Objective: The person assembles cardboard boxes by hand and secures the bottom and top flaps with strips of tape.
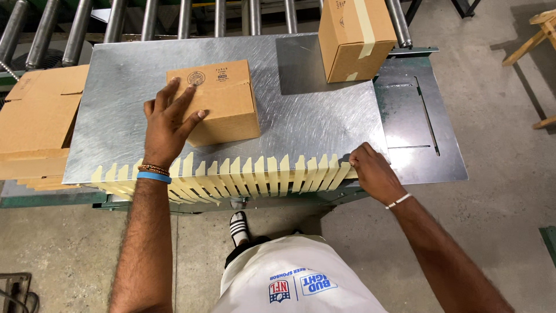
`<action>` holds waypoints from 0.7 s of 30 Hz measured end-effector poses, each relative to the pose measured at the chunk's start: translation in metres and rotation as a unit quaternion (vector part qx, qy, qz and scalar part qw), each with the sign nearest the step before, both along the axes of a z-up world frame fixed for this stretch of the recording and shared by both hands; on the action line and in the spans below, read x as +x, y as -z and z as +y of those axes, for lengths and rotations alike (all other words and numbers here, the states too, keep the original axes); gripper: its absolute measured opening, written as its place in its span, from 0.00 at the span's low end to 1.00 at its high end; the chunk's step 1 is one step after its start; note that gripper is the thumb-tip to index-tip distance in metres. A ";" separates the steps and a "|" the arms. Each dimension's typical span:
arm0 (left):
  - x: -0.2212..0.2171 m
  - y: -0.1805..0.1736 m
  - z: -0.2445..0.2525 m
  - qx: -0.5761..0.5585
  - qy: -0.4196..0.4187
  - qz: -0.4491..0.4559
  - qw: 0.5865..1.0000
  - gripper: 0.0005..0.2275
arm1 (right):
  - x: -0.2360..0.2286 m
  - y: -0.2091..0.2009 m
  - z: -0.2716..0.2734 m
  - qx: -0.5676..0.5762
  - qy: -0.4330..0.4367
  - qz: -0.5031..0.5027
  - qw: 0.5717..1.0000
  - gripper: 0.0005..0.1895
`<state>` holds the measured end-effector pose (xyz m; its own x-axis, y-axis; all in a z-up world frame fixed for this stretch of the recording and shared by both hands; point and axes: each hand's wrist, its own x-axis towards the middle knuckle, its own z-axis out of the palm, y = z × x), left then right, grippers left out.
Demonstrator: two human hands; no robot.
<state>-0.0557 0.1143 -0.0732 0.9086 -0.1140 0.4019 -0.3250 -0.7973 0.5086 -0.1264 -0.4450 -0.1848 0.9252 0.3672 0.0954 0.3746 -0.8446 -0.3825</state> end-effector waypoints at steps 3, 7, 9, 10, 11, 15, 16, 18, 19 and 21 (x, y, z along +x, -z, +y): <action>0.003 0.003 0.002 0.004 0.001 -0.007 1.000 0.28 | -0.003 -0.010 0.003 0.096 0.008 0.026 0.995 0.02; 0.001 0.001 0.002 0.003 0.002 -0.002 1.000 0.28 | -0.006 -0.030 0.010 0.154 0.020 0.049 0.987 0.13; 0.002 0.000 0.001 0.004 0.002 0.001 1.000 0.28 | -0.007 -0.035 0.011 0.186 0.039 0.063 0.980 0.22; 0.002 0.001 0.001 0.004 0.002 0.001 1.000 0.28 | -0.006 -0.036 0.011 0.186 0.040 0.062 0.980 0.22; 0.002 0.002 0.002 0.005 0.002 0.000 1.000 0.28 | -0.006 -0.038 0.012 0.176 0.033 0.048 0.983 0.21; 0.002 0.001 0.002 0.012 0.003 0.000 1.000 0.27 | -0.002 -0.033 0.015 0.144 0.016 0.017 0.989 0.13; 0.002 0.000 0.001 0.012 0.003 -0.001 1.000 0.27 | -0.001 -0.032 0.014 0.144 0.016 0.017 0.989 0.13; 0.001 -0.002 -0.001 0.006 -0.003 0.002 1.000 0.27 | 0.000 -0.030 0.012 0.135 -0.007 0.002 0.991 0.06; 0.000 -0.002 -0.001 0.005 -0.003 0.002 1.000 0.27 | 0.000 -0.029 0.012 0.135 -0.007 0.002 0.991 0.06; -0.001 0.000 -0.002 -0.001 -0.006 0.002 1.000 0.27 | -0.001 -0.029 0.010 0.126 -0.011 -0.003 0.992 0.08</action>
<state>-0.0567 0.1127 -0.0731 0.9115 -0.1016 0.3986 -0.3130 -0.8001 0.5117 -0.1273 -0.4348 -0.1563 0.9160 0.3515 0.1933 0.3958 -0.7134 -0.5783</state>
